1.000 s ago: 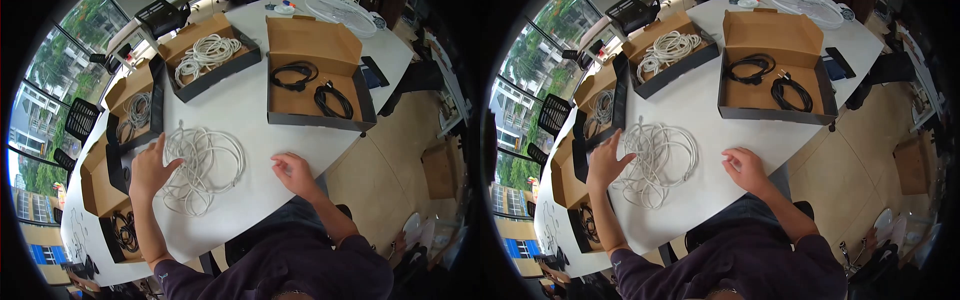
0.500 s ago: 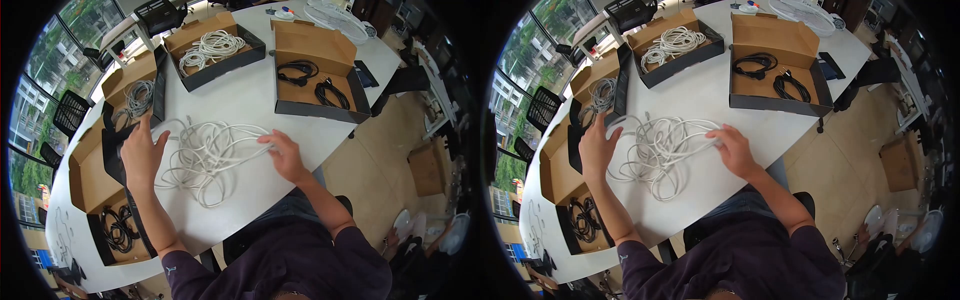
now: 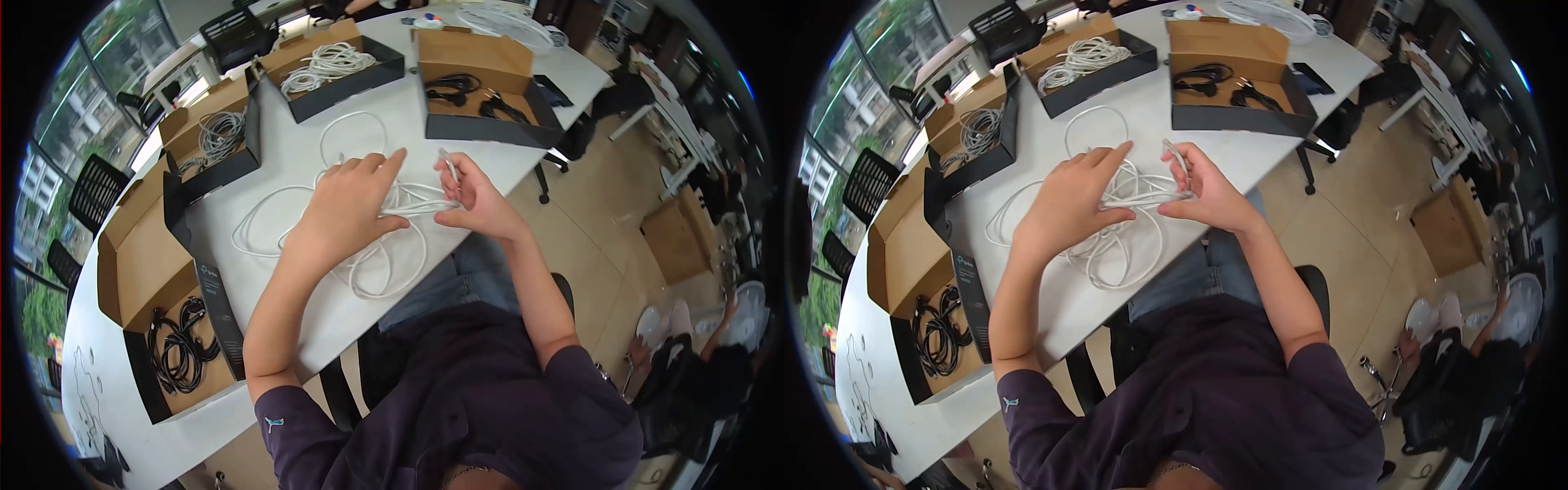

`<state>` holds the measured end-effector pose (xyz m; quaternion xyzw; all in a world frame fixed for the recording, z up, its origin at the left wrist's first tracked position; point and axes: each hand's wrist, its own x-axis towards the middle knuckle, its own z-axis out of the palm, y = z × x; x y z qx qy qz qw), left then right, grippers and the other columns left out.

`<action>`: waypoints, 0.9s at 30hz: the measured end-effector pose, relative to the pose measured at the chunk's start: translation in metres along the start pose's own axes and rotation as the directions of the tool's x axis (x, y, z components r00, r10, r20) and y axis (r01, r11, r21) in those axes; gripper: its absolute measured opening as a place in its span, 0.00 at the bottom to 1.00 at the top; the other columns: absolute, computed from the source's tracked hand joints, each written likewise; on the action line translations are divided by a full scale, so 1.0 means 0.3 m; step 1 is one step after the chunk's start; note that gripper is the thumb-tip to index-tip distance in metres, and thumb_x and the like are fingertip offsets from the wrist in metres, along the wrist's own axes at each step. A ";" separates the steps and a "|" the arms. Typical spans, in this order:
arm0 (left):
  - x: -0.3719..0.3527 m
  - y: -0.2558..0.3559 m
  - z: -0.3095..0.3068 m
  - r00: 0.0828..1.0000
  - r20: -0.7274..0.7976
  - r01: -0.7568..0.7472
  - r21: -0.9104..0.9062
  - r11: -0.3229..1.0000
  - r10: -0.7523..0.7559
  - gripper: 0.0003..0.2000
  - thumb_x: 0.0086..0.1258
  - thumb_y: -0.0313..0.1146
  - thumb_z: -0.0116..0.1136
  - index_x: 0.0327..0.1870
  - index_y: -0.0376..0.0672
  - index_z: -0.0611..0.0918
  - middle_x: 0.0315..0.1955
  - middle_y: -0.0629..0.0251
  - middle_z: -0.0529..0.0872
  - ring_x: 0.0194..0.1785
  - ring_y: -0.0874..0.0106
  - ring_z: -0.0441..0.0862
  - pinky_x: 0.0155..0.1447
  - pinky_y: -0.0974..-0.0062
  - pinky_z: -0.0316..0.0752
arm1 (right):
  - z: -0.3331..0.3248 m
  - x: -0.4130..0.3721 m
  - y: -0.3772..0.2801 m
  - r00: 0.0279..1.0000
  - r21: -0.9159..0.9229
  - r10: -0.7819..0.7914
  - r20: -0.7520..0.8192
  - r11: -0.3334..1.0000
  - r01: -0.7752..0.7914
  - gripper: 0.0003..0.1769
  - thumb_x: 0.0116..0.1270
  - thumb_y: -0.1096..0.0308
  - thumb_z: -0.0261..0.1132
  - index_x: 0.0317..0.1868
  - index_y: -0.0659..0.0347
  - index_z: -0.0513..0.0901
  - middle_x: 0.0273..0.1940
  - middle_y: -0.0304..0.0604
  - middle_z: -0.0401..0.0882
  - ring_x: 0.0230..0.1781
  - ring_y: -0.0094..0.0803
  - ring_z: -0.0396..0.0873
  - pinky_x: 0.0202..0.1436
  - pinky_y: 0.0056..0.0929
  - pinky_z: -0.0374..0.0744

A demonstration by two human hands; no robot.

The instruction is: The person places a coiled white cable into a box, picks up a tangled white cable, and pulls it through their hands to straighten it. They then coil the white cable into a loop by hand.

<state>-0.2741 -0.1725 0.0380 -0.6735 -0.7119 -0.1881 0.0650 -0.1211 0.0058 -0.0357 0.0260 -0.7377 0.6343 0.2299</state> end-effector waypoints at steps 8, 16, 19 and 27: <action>-0.011 -0.085 -0.002 0.994 0.100 -0.042 -0.019 0.999 0.044 0.20 0.56 0.19 0.56 0.53 0.39 0.81 0.33 0.53 0.86 0.41 0.57 0.85 0.47 0.65 0.79 | -0.111 -0.117 -0.107 0.792 0.254 -0.053 -0.608 0.932 0.258 0.10 0.73 0.67 0.58 0.51 0.61 0.72 0.28 0.30 0.62 0.29 0.19 0.65 0.40 0.27 0.75; 0.016 -0.073 -0.161 0.993 0.116 0.094 -0.672 0.735 -0.021 0.13 0.71 0.21 0.47 0.52 0.34 0.81 0.25 0.66 0.81 0.32 0.77 0.82 0.42 0.79 0.80 | -0.226 -0.265 -0.144 0.564 -0.108 -0.218 -0.796 0.969 0.222 0.10 0.74 0.66 0.57 0.46 0.63 0.79 0.34 0.34 0.76 0.34 0.18 0.74 0.37 0.20 0.75; 0.044 -0.071 -0.153 0.990 0.117 0.135 -0.726 0.674 -0.073 0.13 0.77 0.32 0.46 0.53 0.36 0.80 0.24 0.67 0.80 0.28 0.80 0.80 0.36 0.82 0.78 | -0.230 -0.270 -0.140 0.609 -0.148 -0.177 -0.773 0.984 0.098 0.10 0.72 0.66 0.61 0.43 0.64 0.82 0.36 0.34 0.78 0.32 0.16 0.73 0.35 0.18 0.75; 0.106 -0.082 -0.093 0.983 0.056 0.141 -0.839 0.525 -0.175 0.10 0.69 0.28 0.57 0.47 0.33 0.81 0.21 0.67 0.81 0.20 0.83 0.76 0.21 0.85 0.67 | -0.123 -0.155 -0.036 0.812 0.068 0.108 -0.574 0.994 -0.084 0.09 0.67 0.69 0.66 0.43 0.66 0.83 0.34 0.35 0.82 0.30 0.18 0.78 0.37 0.18 0.79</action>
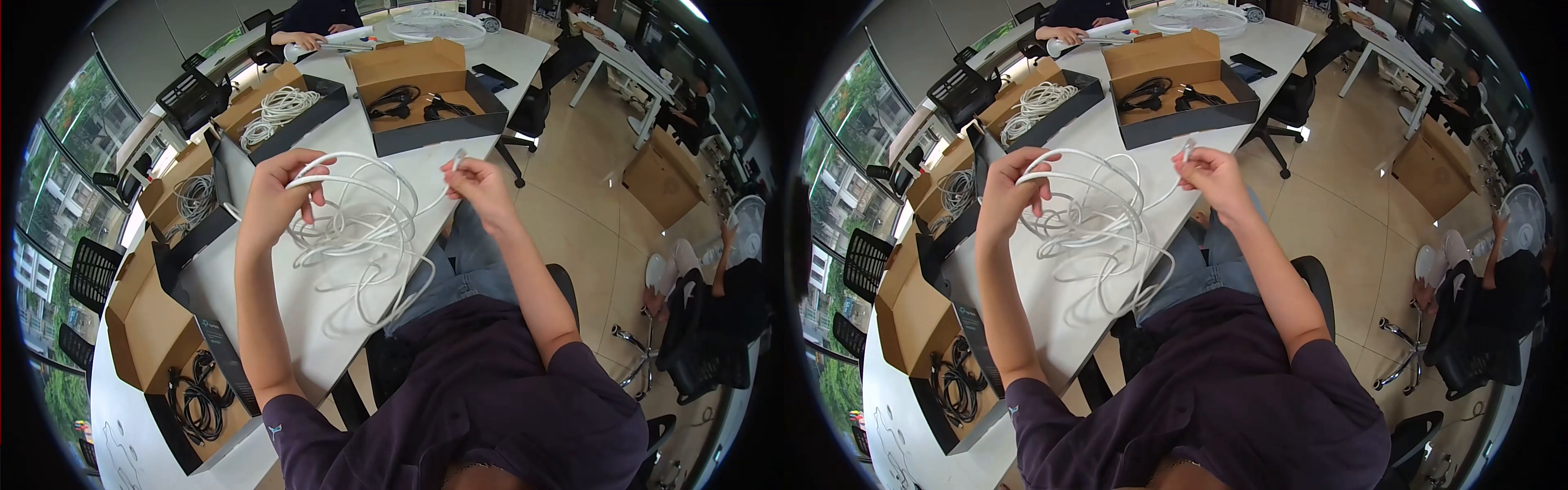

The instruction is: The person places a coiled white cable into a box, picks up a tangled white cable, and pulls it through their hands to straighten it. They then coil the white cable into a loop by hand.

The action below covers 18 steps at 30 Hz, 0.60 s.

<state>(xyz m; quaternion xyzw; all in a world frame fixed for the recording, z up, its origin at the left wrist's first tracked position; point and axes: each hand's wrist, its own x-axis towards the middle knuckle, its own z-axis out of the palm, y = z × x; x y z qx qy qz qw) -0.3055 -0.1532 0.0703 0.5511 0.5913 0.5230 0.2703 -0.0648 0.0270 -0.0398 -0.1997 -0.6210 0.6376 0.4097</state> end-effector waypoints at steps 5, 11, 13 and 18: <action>-0.003 0.012 -0.005 0.988 -0.155 -0.005 0.000 1.000 0.005 0.11 0.57 0.23 0.69 0.40 0.34 0.83 0.18 0.69 0.82 0.21 0.84 0.76 0.24 0.89 0.62 | 0.084 0.020 0.042 0.970 0.032 0.193 0.147 0.979 -0.199 0.09 0.65 0.71 0.67 0.43 0.66 0.83 0.34 0.38 0.83 0.30 0.19 0.79 0.38 0.18 0.80; -0.003 -0.019 -0.004 0.940 -0.251 -0.240 0.000 0.971 0.232 0.11 0.54 0.23 0.72 0.38 0.36 0.83 0.20 0.74 0.81 0.25 0.87 0.74 0.30 0.89 0.62 | 0.167 0.010 0.101 0.897 -0.033 0.282 0.339 0.957 -0.288 0.13 0.64 0.67 0.70 0.44 0.67 0.83 0.31 0.38 0.83 0.31 0.19 0.80 0.37 0.18 0.80; -0.002 -0.026 0.002 0.915 -0.305 -0.259 0.062 0.964 0.265 0.09 0.55 0.24 0.71 0.36 0.37 0.83 0.21 0.76 0.80 0.26 0.87 0.72 0.31 0.90 0.62 | 0.190 -0.004 0.107 0.867 -0.060 0.301 0.396 0.951 -0.302 0.13 0.64 0.66 0.70 0.44 0.67 0.84 0.31 0.37 0.83 0.31 0.19 0.80 0.37 0.18 0.80; 0.022 -0.036 0.002 0.840 -0.477 -0.193 0.184 0.964 0.259 0.06 0.61 0.26 0.68 0.35 0.38 0.84 0.24 0.78 0.78 0.27 0.89 0.69 0.32 0.90 0.59 | 0.173 -0.006 0.124 0.879 -0.043 0.271 0.392 0.960 -0.276 0.19 0.65 0.66 0.69 0.53 0.67 0.79 0.37 0.38 0.82 0.35 0.21 0.81 0.39 0.19 0.79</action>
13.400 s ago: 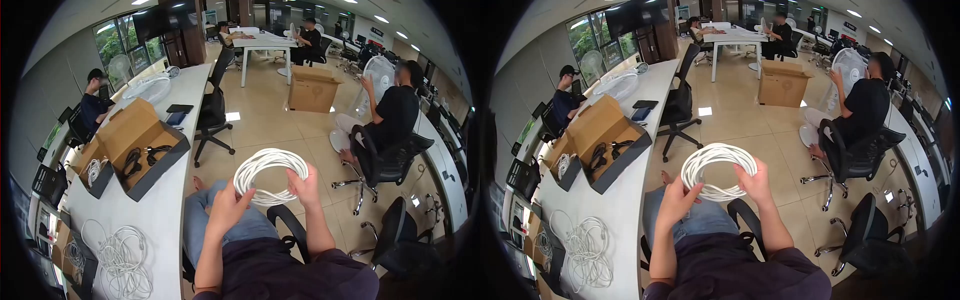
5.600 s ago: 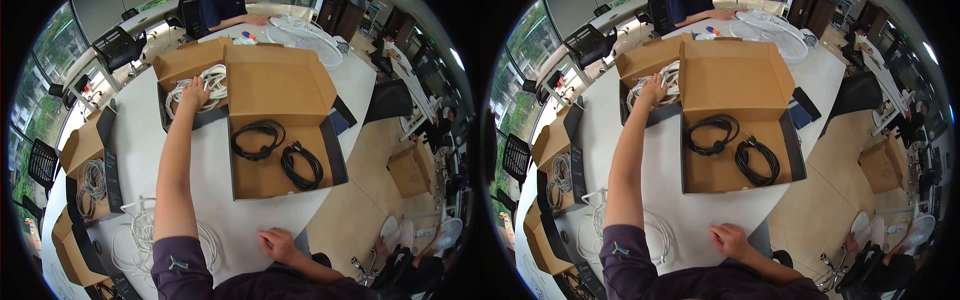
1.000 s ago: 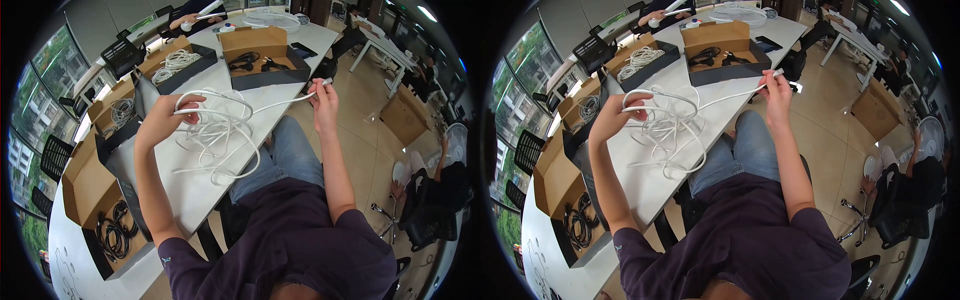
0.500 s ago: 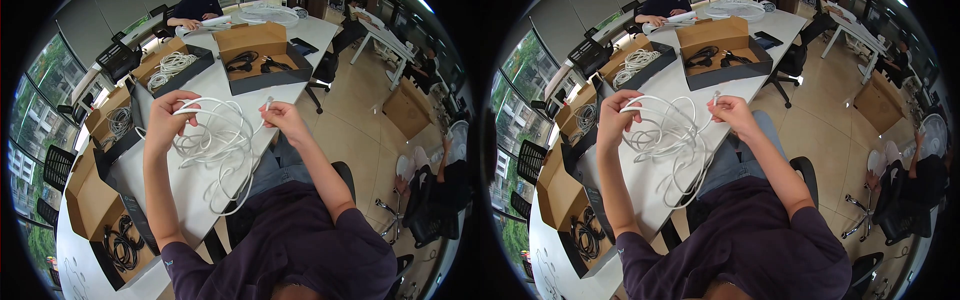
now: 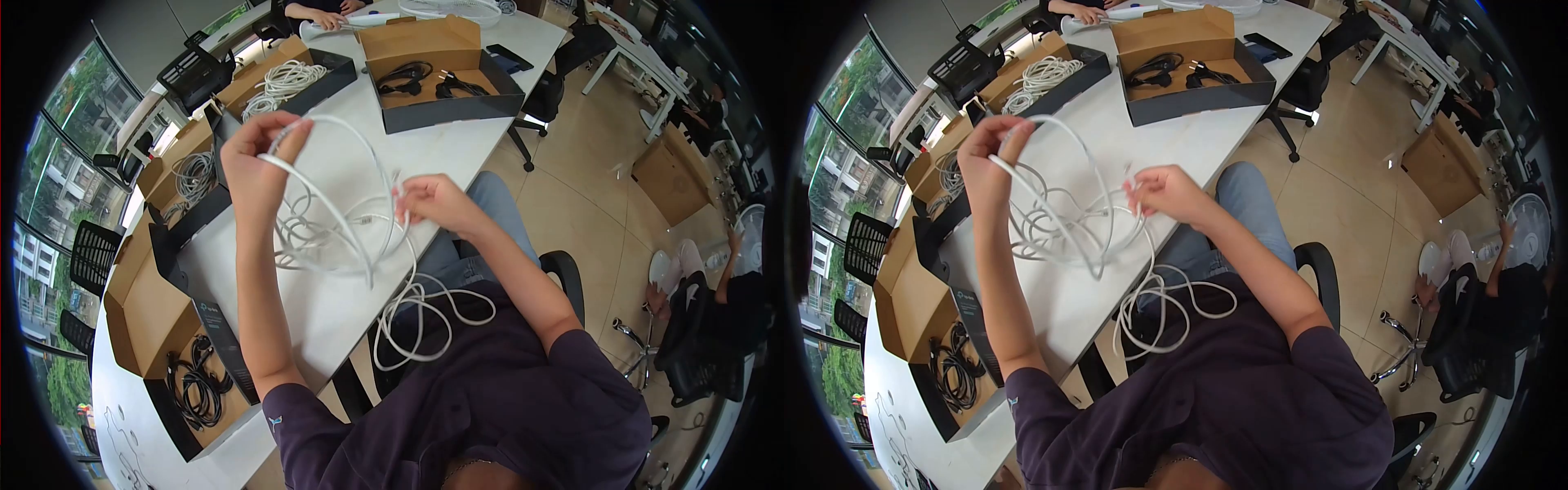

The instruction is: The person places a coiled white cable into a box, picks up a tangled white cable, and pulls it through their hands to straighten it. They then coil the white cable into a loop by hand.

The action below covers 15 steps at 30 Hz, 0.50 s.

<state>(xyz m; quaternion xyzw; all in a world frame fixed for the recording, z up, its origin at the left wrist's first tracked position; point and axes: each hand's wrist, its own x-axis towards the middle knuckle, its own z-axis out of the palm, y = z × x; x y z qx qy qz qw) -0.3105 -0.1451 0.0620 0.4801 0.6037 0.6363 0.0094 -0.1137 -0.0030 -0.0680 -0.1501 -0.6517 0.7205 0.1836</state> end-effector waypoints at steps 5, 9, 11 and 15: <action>0.051 -0.082 -0.026 0.968 -0.251 -0.041 -0.216 0.976 -0.015 0.07 0.66 0.31 0.66 0.39 0.39 0.82 0.22 0.82 0.73 0.25 0.91 0.62 0.29 0.90 0.54 | -0.001 -0.059 0.006 0.529 -0.728 -0.768 -0.361 0.587 0.355 0.18 0.61 0.71 0.68 0.51 0.66 0.76 0.38 0.42 0.77 0.28 0.32 0.77 0.35 0.28 0.75; 0.098 -0.154 -0.053 0.935 -0.312 0.058 -0.336 0.940 -0.170 0.07 0.66 0.33 0.66 0.37 0.43 0.80 0.17 0.82 0.68 0.18 0.91 0.58 0.22 0.87 0.48 | 0.087 -0.243 0.072 0.663 -0.693 -0.695 0.278 0.332 0.639 0.08 0.55 0.65 0.70 0.32 0.58 0.82 0.29 0.42 0.75 0.33 0.39 0.76 0.38 0.35 0.73; 0.104 -0.178 -0.056 0.934 -0.279 0.106 -0.381 0.918 -0.224 0.07 0.66 0.33 0.66 0.37 0.43 0.80 0.17 0.81 0.68 0.18 0.90 0.58 0.21 0.87 0.47 | 0.148 -0.263 0.250 0.684 -0.548 -0.281 0.673 0.433 0.716 0.25 0.58 0.52 0.68 0.51 0.61 0.80 0.39 0.47 0.79 0.44 0.42 0.78 0.46 0.39 0.76; 0.097 -0.208 -0.060 0.937 -0.190 0.182 -0.453 0.873 -0.294 0.07 0.66 0.33 0.65 0.39 0.43 0.79 0.17 0.80 0.69 0.17 0.89 0.58 0.21 0.86 0.49 | 0.110 -0.264 0.402 0.717 -0.650 0.082 0.693 0.502 0.571 0.31 0.61 0.48 0.64 0.58 0.62 0.78 0.49 0.51 0.80 0.53 0.46 0.77 0.52 0.41 0.76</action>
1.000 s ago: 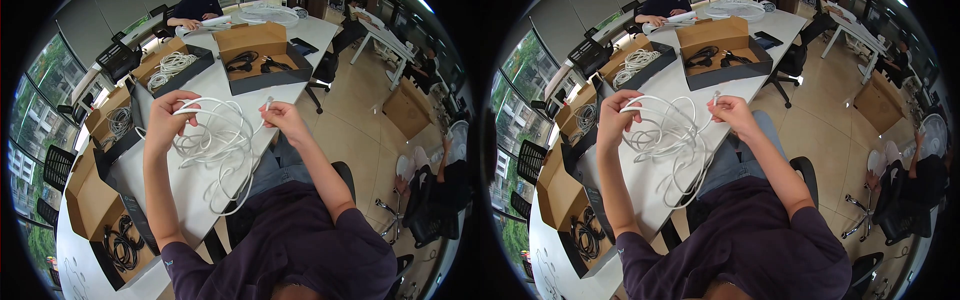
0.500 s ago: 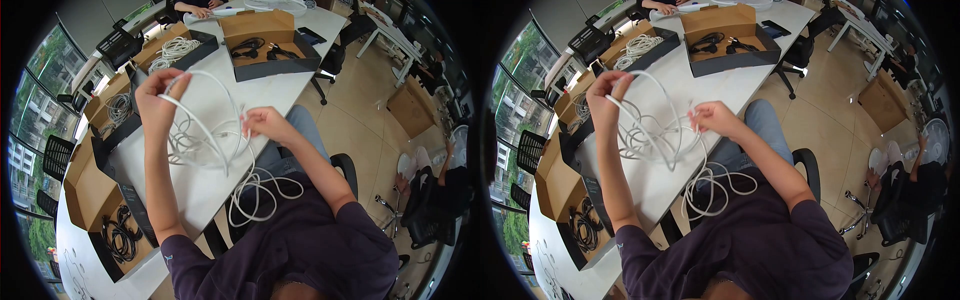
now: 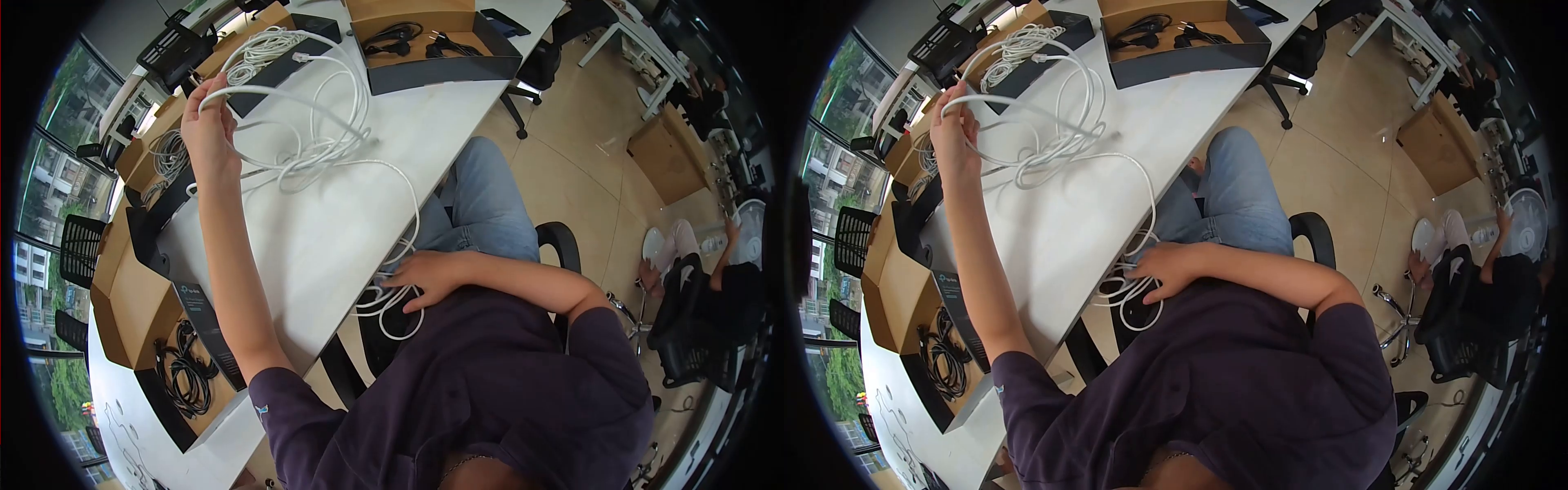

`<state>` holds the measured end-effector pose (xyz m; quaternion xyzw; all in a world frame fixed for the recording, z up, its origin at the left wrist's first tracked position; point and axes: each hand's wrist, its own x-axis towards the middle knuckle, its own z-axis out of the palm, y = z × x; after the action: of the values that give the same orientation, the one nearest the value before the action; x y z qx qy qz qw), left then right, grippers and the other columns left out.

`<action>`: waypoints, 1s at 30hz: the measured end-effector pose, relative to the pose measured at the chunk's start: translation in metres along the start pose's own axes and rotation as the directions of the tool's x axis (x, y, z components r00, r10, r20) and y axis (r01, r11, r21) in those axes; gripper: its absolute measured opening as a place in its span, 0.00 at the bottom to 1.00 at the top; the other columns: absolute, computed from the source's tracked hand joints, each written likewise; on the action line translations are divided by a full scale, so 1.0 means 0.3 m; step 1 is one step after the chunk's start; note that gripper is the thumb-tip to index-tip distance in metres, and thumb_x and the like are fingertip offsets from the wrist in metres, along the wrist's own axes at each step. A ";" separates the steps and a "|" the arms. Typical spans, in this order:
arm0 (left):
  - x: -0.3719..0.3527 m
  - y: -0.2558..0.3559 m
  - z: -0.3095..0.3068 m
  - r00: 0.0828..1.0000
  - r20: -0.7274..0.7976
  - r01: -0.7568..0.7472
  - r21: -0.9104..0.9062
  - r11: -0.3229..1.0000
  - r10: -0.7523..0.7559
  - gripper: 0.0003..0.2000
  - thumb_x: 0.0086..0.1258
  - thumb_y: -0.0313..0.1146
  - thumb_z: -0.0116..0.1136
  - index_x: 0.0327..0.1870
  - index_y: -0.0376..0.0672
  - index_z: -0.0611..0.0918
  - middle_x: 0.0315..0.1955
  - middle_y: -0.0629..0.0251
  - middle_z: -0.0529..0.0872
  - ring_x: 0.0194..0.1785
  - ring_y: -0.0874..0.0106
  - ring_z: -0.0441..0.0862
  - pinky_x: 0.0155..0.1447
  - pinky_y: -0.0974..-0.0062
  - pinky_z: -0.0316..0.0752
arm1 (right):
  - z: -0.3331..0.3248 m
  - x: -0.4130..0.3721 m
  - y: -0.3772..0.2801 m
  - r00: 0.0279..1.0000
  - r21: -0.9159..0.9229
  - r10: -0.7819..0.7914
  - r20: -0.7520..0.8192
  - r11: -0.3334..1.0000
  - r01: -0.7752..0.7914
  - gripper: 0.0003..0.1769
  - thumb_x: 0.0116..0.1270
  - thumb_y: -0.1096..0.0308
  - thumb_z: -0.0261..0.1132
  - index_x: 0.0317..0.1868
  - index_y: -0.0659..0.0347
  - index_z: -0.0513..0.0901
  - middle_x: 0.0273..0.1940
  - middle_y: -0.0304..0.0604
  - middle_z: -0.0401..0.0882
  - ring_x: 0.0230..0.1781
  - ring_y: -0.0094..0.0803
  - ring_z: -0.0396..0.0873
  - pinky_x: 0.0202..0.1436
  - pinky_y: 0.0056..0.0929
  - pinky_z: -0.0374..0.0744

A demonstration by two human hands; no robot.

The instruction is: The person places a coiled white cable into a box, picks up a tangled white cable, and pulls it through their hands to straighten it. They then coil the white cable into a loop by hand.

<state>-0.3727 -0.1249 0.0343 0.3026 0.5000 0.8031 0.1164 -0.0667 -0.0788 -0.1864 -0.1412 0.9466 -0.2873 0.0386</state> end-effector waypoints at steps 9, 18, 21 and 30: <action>0.117 -0.021 -0.169 0.942 -0.322 -0.124 -0.080 0.989 0.092 0.06 0.69 0.32 0.62 0.42 0.42 0.80 0.19 0.78 0.73 0.16 0.87 0.60 0.19 0.86 0.52 | -0.226 -0.143 0.002 0.919 -0.067 0.391 -0.049 0.917 -0.393 0.22 0.61 0.48 0.63 0.33 0.62 0.86 0.28 0.54 0.82 0.34 0.50 0.82 0.40 0.43 0.78; 0.256 -0.016 -0.443 0.899 -0.438 -0.052 -0.053 0.997 0.024 0.04 0.70 0.33 0.59 0.34 0.49 0.78 0.18 0.79 0.69 0.16 0.84 0.58 0.20 0.82 0.53 | -0.445 -0.848 0.193 0.423 0.873 0.781 -0.459 0.484 0.053 0.25 0.72 0.45 0.52 0.29 0.57 0.78 0.21 0.33 0.74 0.22 0.23 0.71 0.27 0.22 0.68; 0.244 -0.005 -0.453 0.873 -0.486 -0.064 -0.037 0.997 0.038 0.03 0.70 0.30 0.57 0.38 0.52 0.76 0.17 0.79 0.62 0.18 0.82 0.58 0.22 0.80 0.54 | -0.531 -0.943 0.127 0.050 0.668 0.873 -0.486 0.334 0.665 0.24 0.72 0.47 0.48 0.26 0.56 0.73 0.19 0.33 0.66 0.19 0.25 0.61 0.24 0.24 0.60; 0.240 -0.046 -0.445 0.997 0.076 -0.053 0.269 0.962 0.034 0.20 0.63 0.28 0.65 0.57 0.42 0.76 0.39 0.71 0.78 0.34 0.83 0.71 0.37 0.82 0.68 | -0.420 -1.167 0.183 0.024 0.410 0.914 -0.405 0.158 0.898 0.18 0.66 0.51 0.47 0.24 0.53 0.70 0.17 0.32 0.60 0.16 0.25 0.53 0.19 0.26 0.52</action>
<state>-0.5115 -0.1809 0.0065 0.3548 0.5936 0.7185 0.0739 0.2356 0.1333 -0.1149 0.1954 0.1282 -0.7988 -0.5543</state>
